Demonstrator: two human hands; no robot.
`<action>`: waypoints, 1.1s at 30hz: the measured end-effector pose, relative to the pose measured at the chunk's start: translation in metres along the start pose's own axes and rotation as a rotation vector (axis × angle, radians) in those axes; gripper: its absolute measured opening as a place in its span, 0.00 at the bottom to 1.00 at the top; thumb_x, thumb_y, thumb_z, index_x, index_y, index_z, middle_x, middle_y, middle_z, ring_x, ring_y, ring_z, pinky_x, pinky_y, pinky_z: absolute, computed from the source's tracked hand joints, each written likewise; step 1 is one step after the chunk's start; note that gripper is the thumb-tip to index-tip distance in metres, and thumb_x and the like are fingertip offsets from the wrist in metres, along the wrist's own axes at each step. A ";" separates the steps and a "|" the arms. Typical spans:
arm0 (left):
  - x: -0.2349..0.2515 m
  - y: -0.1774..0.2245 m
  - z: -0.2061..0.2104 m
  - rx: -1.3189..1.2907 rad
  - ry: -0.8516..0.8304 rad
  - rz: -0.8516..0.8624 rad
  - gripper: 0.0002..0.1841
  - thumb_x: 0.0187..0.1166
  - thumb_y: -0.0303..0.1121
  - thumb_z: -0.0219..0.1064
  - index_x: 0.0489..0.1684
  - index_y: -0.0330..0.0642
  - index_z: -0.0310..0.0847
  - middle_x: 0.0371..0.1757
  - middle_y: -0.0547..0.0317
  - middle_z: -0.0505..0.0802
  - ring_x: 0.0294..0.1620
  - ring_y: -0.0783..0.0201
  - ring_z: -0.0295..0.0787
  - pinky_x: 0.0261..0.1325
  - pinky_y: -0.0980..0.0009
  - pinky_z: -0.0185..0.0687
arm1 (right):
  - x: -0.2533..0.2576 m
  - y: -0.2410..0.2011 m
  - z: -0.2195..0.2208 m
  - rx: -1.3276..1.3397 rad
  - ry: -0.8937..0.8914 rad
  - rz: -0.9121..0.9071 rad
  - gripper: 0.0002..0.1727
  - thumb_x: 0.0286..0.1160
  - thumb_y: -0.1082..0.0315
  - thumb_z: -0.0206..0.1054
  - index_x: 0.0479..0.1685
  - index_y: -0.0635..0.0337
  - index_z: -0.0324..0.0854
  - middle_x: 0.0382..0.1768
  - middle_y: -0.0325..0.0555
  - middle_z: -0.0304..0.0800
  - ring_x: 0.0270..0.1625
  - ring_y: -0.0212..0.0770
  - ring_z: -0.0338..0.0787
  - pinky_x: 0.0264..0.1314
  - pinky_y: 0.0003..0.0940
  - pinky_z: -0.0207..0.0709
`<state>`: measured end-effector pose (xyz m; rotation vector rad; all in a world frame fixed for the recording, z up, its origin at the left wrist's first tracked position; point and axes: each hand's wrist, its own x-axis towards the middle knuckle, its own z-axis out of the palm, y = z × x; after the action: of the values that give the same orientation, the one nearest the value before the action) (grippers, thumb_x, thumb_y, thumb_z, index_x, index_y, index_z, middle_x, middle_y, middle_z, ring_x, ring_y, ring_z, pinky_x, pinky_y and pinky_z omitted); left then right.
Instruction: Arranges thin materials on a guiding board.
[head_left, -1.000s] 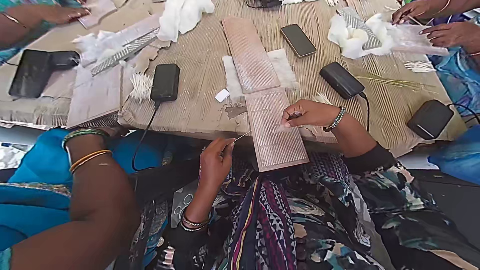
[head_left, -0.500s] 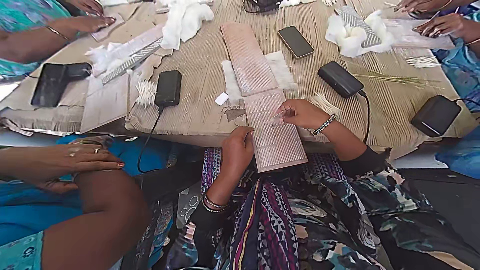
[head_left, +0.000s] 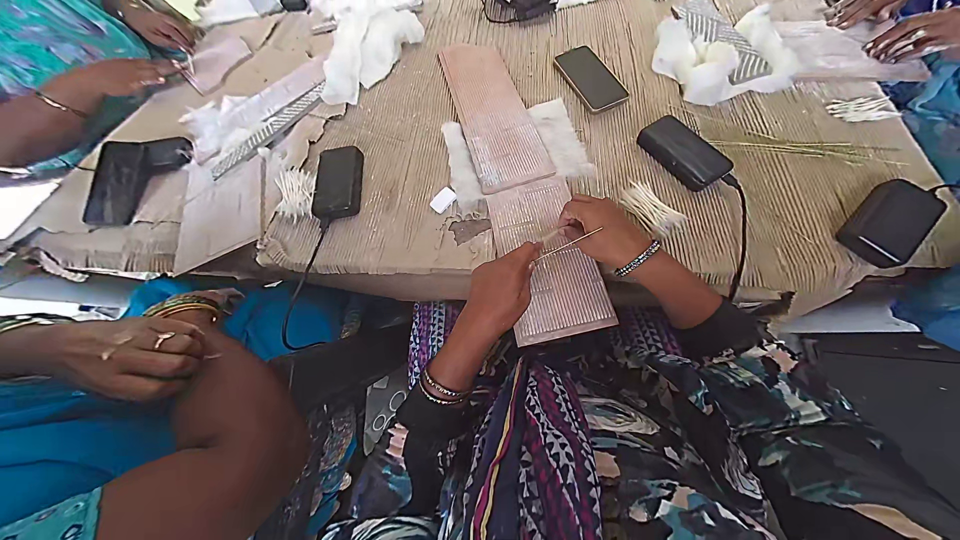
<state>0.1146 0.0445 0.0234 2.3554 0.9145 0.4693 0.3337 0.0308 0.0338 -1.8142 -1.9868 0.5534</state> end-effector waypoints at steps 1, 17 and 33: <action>0.000 -0.001 0.001 0.004 0.003 0.001 0.15 0.89 0.26 0.52 0.63 0.35 0.84 0.52 0.44 0.95 0.45 0.43 0.95 0.44 0.41 0.85 | 0.001 0.002 -0.003 0.006 -0.009 0.007 0.05 0.76 0.74 0.69 0.40 0.67 0.89 0.43 0.58 0.89 0.47 0.57 0.89 0.53 0.61 0.75; -0.015 -0.007 0.011 0.201 0.319 -0.174 0.08 0.77 0.21 0.64 0.43 0.32 0.91 0.40 0.43 0.90 0.34 0.46 0.91 0.34 0.49 0.85 | -0.003 0.008 -0.001 -0.004 0.108 0.086 0.16 0.72 0.70 0.76 0.54 0.68 0.84 0.49 0.62 0.88 0.50 0.62 0.89 0.55 0.66 0.75; -0.035 -0.002 0.012 0.278 0.242 -0.118 0.13 0.78 0.24 0.63 0.50 0.37 0.95 0.36 0.44 0.91 0.33 0.47 0.92 0.34 0.51 0.87 | -0.059 -0.032 0.023 -0.328 -0.338 -0.114 0.52 0.84 0.30 0.42 0.94 0.66 0.49 0.96 0.55 0.42 0.98 0.51 0.40 0.96 0.59 0.30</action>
<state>0.0949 0.0170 0.0091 2.5088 1.2967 0.6237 0.2997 -0.0307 0.0297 -1.8718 -2.5178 0.5540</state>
